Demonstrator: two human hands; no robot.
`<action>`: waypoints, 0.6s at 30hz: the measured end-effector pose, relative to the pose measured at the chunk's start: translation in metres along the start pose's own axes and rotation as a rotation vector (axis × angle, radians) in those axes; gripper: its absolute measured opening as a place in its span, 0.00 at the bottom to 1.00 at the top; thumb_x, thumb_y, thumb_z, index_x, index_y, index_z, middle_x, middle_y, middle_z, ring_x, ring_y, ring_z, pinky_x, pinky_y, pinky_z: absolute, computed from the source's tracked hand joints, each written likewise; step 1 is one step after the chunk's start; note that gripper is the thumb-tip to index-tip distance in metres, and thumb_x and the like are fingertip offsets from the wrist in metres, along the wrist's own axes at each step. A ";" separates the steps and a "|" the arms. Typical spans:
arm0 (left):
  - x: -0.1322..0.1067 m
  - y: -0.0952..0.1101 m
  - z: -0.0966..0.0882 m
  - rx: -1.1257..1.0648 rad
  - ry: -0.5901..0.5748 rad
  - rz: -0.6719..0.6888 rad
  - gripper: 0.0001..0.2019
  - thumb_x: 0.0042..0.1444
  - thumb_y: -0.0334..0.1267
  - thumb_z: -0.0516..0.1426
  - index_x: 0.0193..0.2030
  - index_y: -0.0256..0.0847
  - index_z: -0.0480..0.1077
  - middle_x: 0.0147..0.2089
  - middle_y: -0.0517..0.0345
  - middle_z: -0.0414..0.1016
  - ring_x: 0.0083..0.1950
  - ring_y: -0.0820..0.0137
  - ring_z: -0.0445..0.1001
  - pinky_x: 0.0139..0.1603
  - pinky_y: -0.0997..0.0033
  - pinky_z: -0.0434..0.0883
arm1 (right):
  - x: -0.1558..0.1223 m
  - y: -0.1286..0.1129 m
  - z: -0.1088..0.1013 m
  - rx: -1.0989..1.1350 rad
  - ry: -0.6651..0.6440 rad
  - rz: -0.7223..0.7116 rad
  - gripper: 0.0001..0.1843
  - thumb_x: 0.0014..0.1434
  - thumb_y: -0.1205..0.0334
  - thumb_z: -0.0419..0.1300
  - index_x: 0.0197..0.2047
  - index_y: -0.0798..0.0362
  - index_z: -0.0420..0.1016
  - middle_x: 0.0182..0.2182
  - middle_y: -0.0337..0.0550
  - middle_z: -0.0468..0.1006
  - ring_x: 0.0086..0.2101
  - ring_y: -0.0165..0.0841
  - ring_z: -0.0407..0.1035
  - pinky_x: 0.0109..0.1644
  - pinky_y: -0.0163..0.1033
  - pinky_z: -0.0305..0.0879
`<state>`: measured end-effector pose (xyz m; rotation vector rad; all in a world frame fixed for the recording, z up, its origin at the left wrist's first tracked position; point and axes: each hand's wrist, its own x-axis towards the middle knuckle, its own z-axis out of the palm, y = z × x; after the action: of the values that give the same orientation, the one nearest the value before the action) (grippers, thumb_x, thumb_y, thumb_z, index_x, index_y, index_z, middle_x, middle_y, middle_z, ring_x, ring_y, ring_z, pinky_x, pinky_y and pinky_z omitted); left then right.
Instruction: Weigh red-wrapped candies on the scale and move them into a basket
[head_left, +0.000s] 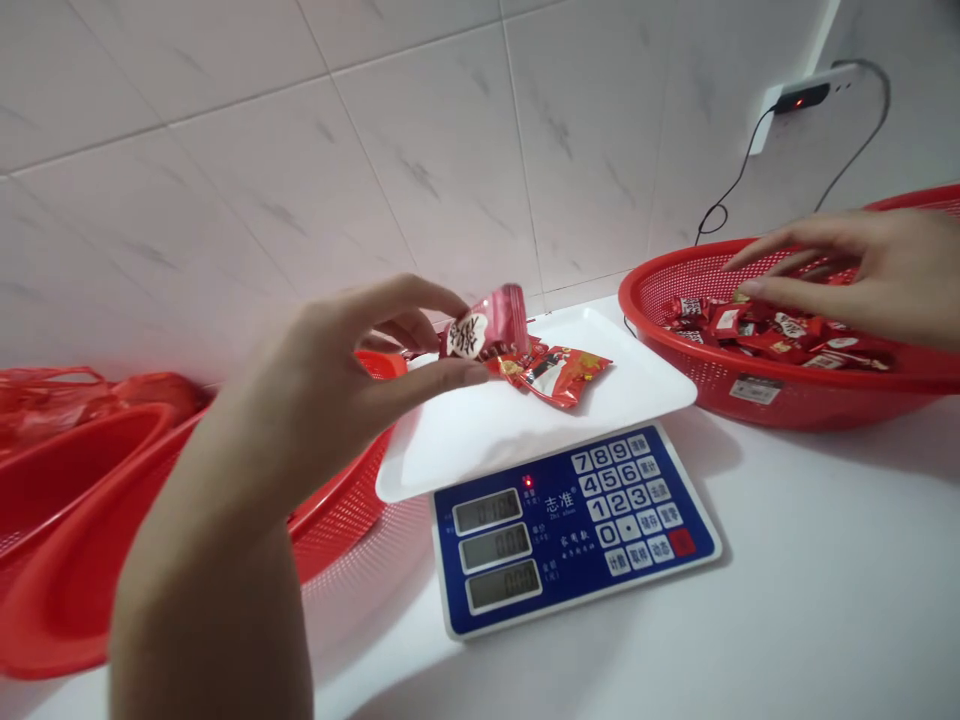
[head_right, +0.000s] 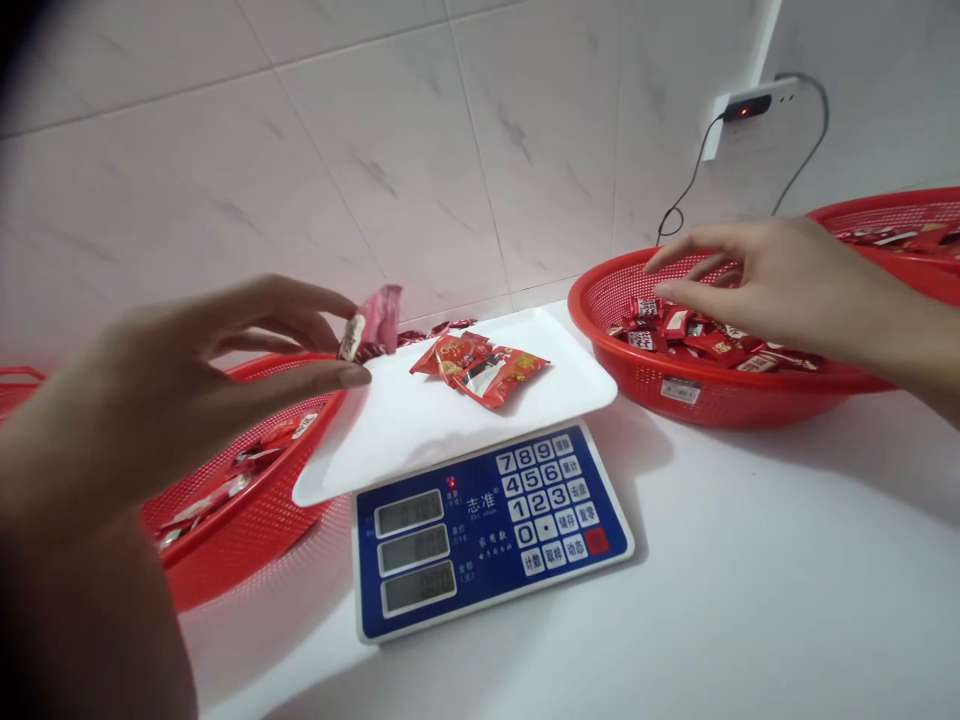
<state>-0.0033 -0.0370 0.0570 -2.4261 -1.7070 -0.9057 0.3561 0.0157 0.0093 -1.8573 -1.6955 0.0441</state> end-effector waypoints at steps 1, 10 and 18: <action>-0.002 0.003 -0.001 -0.019 0.036 0.028 0.17 0.53 0.58 0.65 0.45 0.55 0.81 0.39 0.66 0.81 0.39 0.69 0.78 0.48 0.67 0.73 | 0.000 0.000 -0.001 0.001 0.023 -0.053 0.09 0.63 0.55 0.68 0.47 0.44 0.82 0.35 0.37 0.82 0.32 0.32 0.73 0.37 0.38 0.66; 0.000 0.005 0.006 -0.112 0.004 0.025 0.12 0.54 0.52 0.68 0.45 0.58 0.81 0.37 0.70 0.81 0.41 0.71 0.79 0.45 0.71 0.72 | -0.011 -0.013 0.003 -0.003 -0.050 -0.018 0.09 0.61 0.55 0.66 0.45 0.45 0.82 0.41 0.40 0.83 0.37 0.38 0.76 0.34 0.41 0.66; 0.001 0.000 0.007 -0.086 -0.022 -0.021 0.15 0.54 0.57 0.68 0.46 0.59 0.80 0.37 0.68 0.81 0.42 0.67 0.79 0.46 0.66 0.71 | -0.007 -0.009 0.007 0.009 -0.058 -0.058 0.09 0.59 0.54 0.65 0.42 0.45 0.82 0.41 0.41 0.83 0.42 0.41 0.77 0.42 0.43 0.67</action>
<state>0.0000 -0.0331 0.0514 -2.4854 -1.7392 -0.9786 0.3441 0.0118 0.0046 -1.8152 -1.7845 0.0824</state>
